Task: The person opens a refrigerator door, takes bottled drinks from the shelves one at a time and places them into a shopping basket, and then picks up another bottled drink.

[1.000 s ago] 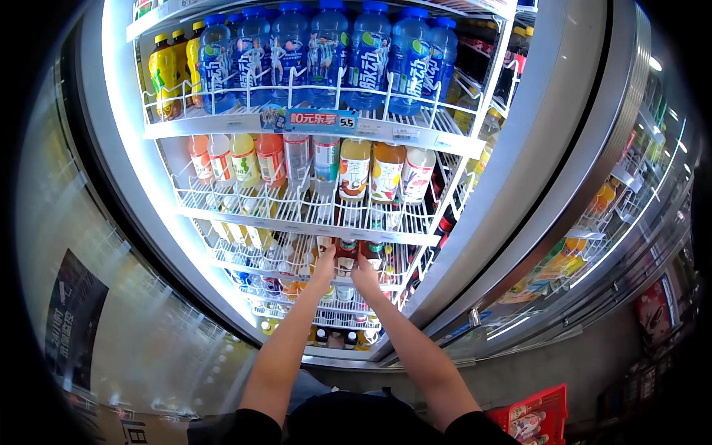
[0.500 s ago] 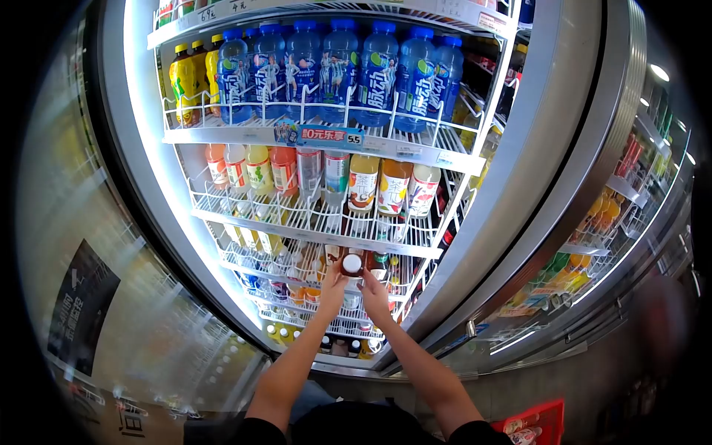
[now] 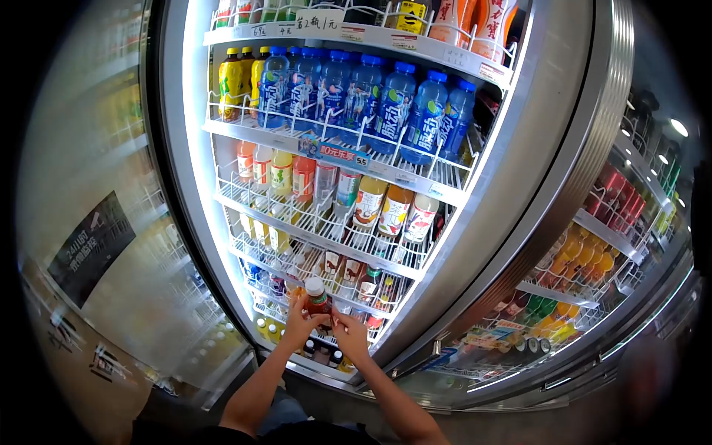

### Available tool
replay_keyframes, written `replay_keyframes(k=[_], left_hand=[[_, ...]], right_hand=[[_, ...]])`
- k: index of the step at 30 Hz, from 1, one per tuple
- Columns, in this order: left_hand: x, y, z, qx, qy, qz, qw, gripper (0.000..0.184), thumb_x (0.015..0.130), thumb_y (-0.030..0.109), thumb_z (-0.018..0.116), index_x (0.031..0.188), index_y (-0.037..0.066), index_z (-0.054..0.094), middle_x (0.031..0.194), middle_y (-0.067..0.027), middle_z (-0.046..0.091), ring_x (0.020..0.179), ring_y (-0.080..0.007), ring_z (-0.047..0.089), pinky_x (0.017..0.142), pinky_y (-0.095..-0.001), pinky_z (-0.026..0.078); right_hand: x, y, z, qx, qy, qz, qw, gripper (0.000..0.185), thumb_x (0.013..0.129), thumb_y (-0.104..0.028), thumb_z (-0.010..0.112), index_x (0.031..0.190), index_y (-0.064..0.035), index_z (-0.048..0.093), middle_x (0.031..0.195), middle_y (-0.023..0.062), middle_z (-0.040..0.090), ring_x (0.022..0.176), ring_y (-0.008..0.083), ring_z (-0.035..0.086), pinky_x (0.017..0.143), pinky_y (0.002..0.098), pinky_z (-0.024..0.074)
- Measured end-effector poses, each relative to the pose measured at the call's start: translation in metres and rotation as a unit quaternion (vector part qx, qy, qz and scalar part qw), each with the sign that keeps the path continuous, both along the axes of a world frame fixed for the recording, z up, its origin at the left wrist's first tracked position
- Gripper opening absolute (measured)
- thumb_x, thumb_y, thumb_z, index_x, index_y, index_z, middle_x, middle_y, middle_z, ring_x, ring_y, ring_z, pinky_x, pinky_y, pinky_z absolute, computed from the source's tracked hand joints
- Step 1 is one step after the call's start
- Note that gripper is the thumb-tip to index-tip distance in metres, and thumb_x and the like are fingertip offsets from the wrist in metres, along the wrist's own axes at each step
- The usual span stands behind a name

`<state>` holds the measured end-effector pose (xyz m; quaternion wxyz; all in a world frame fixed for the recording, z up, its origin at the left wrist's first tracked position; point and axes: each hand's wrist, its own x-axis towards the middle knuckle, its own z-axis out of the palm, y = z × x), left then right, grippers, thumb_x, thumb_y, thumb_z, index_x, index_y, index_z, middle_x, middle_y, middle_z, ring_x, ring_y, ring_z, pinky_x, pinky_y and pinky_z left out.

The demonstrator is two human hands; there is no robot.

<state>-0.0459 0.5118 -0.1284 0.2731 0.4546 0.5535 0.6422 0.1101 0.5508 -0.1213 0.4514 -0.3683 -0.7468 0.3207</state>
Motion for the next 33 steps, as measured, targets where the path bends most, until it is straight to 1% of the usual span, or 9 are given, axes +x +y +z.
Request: replay_keyframes(k=[2, 6, 7, 11, 14, 20, 23, 27, 33], left_hand=[[-0.007, -0.009, -0.011, -0.057, 0.112, 0.021, 0.992, 0.074, 0.073, 0.020, 0.084, 0.133, 0.001, 0.047, 0.121, -0.0131, 0.049, 0.114, -0.0221, 0.054, 0.094, -0.0339, 0.047], [0.015, -0.025, -0.004, -0.005, -0.143, -0.115, 0.983, 0.071, 0.078, 0.013, 0.079, 0.135, 0.002, 0.039, 0.119, -0.0113, 0.058, 0.105, -0.0192, 0.060, 0.089, -0.0322, 0.050], [0.019, -0.027, -0.004, -0.019, -0.156, -0.113, 0.981, 0.067, 0.080, 0.012, 0.077, 0.134, 0.001, 0.039, 0.117, -0.0108, 0.059, 0.103, -0.0183, 0.061, 0.088, -0.0313, 0.051], [0.038, -0.052, -0.010, -0.061, -0.195, -0.143, 0.968, 0.059, 0.086, 0.012, 0.071, 0.133, -0.002, 0.039, 0.111, -0.0094, 0.062, 0.100, -0.0158, 0.062, 0.085, -0.0299, 0.051], [0.061, -0.077, -0.001, -0.070, -0.208, -0.201, 0.955, 0.054, 0.086, 0.011, 0.070, 0.132, 0.001, 0.042, 0.111, -0.0092, 0.063, 0.097, -0.0150, 0.062, 0.082, -0.0283, 0.052], [0.093, -0.125, 0.005, -0.127, -0.223, -0.269, 0.928, 0.054, 0.089, 0.012, 0.069, 0.134, 0.003, 0.042, 0.116, -0.0087, 0.062, 0.105, -0.0164, 0.059, 0.091, -0.0291, 0.048], [0.082, -0.143, 0.001, -0.163, -0.225, -0.376, 0.884, 0.059, 0.098, 0.039, 0.055, 0.143, 0.004, 0.038, 0.128, -0.0075, 0.057, 0.115, -0.0178, 0.055, 0.098, -0.0336, 0.043], [0.074, -0.174, -0.003, -0.167, -0.290, -0.501, 0.798, 0.059, 0.101, 0.032, 0.049, 0.149, 0.004, 0.032, 0.144, -0.0096, 0.046, 0.132, -0.0205, 0.044, 0.108, -0.0363, 0.034], [0.099, -0.225, -0.016, -0.184, -0.113, -0.519, 0.827, 0.060, 0.097, 0.023, 0.058, 0.149, 0.006, 0.033, 0.139, -0.0121, 0.049, 0.127, -0.0218, 0.048, 0.104, -0.0337, 0.039]], right_hand=[[0.005, -0.014, 0.004, -0.026, -0.006, 0.021, 0.999, 0.037, 0.089, -0.006, 0.055, 0.125, -0.0092, 0.064, 0.093, 0.0173, 0.068, 0.079, 0.0250, 0.067, 0.073, 0.0331, 0.0520], [0.022, -0.039, 0.009, 0.015, 0.015, 0.029, 0.999, 0.041, 0.088, -0.007, 0.058, 0.129, -0.0083, 0.061, 0.110, 0.0186, 0.066, 0.093, 0.0275, 0.067, 0.083, 0.0325, 0.0523], [0.029, -0.042, 0.006, -0.020, 0.000, 0.066, 0.998, 0.051, 0.087, -0.013, 0.064, 0.136, -0.0072, 0.053, 0.126, 0.0208, 0.058, 0.109, 0.0312, 0.061, 0.093, 0.0350, 0.0483], [0.064, -0.077, -0.004, -0.011, -0.058, 0.055, 0.997, 0.078, 0.085, -0.026, 0.072, 0.148, -0.0059, 0.032, 0.138, 0.0242, 0.045, 0.127, 0.0355, 0.046, 0.106, 0.0405, 0.0372], [0.086, -0.109, -0.017, -0.208, 0.052, 0.097, 0.972, 0.071, 0.089, -0.018, 0.071, 0.147, -0.0024, 0.033, 0.136, 0.0186, 0.049, 0.121, 0.0270, 0.053, 0.101, 0.0385, 0.0454], [0.103, -0.184, -0.020, -0.242, 0.160, 0.027, 0.957, 0.066, 0.089, -0.010, 0.069, 0.144, 0.0020, 0.034, 0.134, 0.0165, 0.051, 0.122, 0.0245, 0.054, 0.101, 0.0364, 0.0469], [0.101, -0.227, -0.013, -0.249, 0.175, -0.048, 0.951, 0.064, 0.091, -0.019, 0.067, 0.144, 0.0018, 0.036, 0.131, 0.0152, 0.055, 0.123, 0.0235, 0.053, 0.100, 0.0375, 0.0449], [0.104, -0.267, -0.036, -0.248, 0.272, -0.084, 0.926, 0.058, 0.093, -0.017, 0.064, 0.141, 0.0034, 0.040, 0.132, 0.0119, 0.056, 0.121, 0.0187, 0.053, 0.103, 0.0328, 0.0419], [0.115, -0.335, -0.019, -0.246, 0.331, -0.150, 0.899, 0.056, 0.094, -0.018, 0.063, 0.141, 0.0032, 0.041, 0.132, 0.0117, 0.056, 0.123, 0.0199, 0.052, 0.105, 0.0355, 0.0414]])
